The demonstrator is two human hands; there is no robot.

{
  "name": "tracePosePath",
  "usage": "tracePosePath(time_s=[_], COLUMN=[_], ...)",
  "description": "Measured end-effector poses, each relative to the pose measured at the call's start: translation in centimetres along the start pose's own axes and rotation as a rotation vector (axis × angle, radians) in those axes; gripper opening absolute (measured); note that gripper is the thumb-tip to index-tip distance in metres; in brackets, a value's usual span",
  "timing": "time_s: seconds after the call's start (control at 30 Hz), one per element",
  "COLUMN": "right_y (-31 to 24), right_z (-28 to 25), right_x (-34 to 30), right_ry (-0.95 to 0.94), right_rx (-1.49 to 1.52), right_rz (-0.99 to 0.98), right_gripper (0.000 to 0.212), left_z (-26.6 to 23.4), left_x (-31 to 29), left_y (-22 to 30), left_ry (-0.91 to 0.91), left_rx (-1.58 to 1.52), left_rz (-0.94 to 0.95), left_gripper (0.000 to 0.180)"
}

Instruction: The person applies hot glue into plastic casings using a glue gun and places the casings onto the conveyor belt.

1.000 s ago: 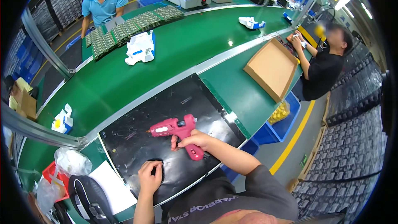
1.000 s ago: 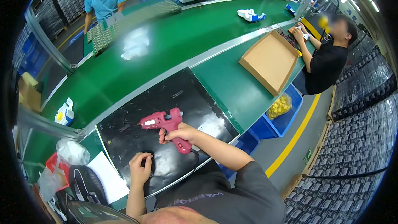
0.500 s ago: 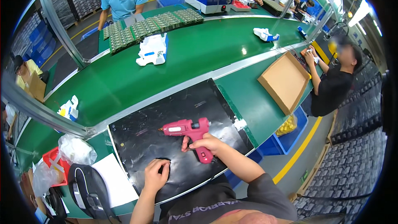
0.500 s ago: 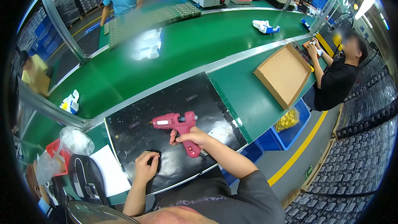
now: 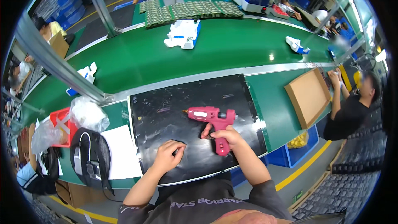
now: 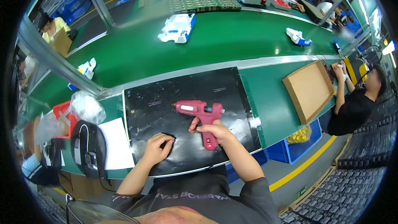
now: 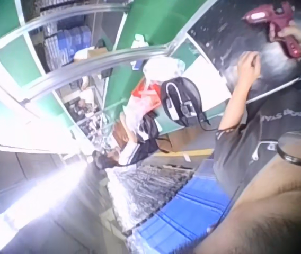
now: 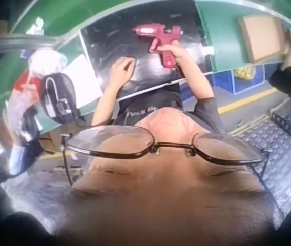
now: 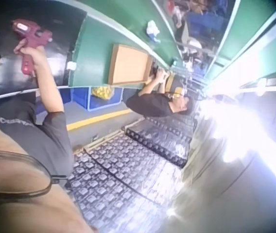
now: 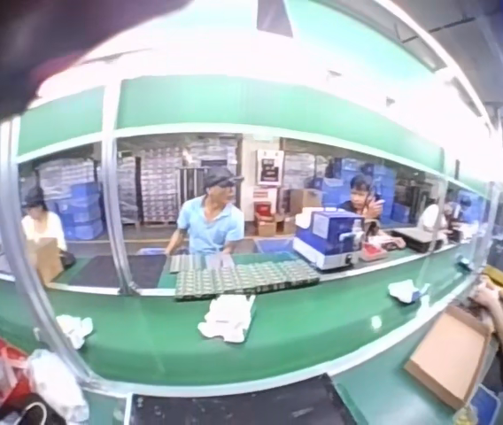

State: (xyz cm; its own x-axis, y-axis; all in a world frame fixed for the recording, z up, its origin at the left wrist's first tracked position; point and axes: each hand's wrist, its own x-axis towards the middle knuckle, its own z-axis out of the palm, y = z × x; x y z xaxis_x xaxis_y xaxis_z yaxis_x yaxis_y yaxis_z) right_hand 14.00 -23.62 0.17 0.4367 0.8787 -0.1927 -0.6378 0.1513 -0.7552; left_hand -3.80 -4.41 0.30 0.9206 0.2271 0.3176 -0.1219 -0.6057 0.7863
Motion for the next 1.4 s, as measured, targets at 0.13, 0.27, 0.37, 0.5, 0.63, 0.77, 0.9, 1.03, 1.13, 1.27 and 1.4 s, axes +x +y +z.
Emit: tracePosePath(time_s=[0.13,0.27,0.37,0.5,0.63,0.77,0.9,1.03,1.13,1.27,1.4], right_y=[0.03,0.11,0.09,0.19,-0.18,-0.21,-0.04,0.08,0.28,0.17,-0.1], right_z=[0.19,0.26,0.3,0.12,0.3,0.29,0.15,0.09,-0.05,-0.02,0.35], right_x=[-0.03,-0.08,-0.11,-0.08,0.14,0.07,-0.11,-0.24,-0.22,-0.18,-0.28], right_ry=[-0.003,0.004,0.007,-0.006,0.01,0.002,0.002,0.0,-0.011,0.004,0.031], right_rx=[-0.007,0.001,-0.002,-0.002,0.004,0.006,-0.009,0.007,0.014,-0.01,-0.024], right_rz=[0.002,0.001,0.006,-0.015,-0.017,-0.012,-0.015,-0.005,-0.013,-0.006,0.012], right_gripper=[0.029,0.03,0.03,0.029,0.029,0.029,0.029,0.029,0.029,0.028,0.029], left_z=[-0.18,-0.22,-0.1,-0.11,-0.22,-0.05,-0.11,-0.2,-0.24,-0.27,-0.14], left_x=[-0.15,-0.28,-0.34,-0.22,-0.04,-0.01,-0.08,-0.19,-0.35,-0.25,-0.17], left_y=[0.16,0.23,-0.02,0.0,0.05,-0.14,0.22,0.42,0.42,0.46,0.37], left_ry=[-0.006,-0.01,-0.005,-0.006,-0.033,0.006,0.004,-0.015,-0.025,-0.022,-0.007], left_rx=[-0.02,-0.031,-0.019,-0.024,-0.01,-0.011,-0.009,-0.005,-0.006,0.002,-0.002], left_rz=[-0.009,-0.012,-0.006,0.007,-0.015,0.016,0.012,-0.004,-0.014,-0.017,0.006], left_gripper=[0.006,0.006,0.007,0.007,0.006,0.007,0.006,0.006,0.005,0.005,0.005])
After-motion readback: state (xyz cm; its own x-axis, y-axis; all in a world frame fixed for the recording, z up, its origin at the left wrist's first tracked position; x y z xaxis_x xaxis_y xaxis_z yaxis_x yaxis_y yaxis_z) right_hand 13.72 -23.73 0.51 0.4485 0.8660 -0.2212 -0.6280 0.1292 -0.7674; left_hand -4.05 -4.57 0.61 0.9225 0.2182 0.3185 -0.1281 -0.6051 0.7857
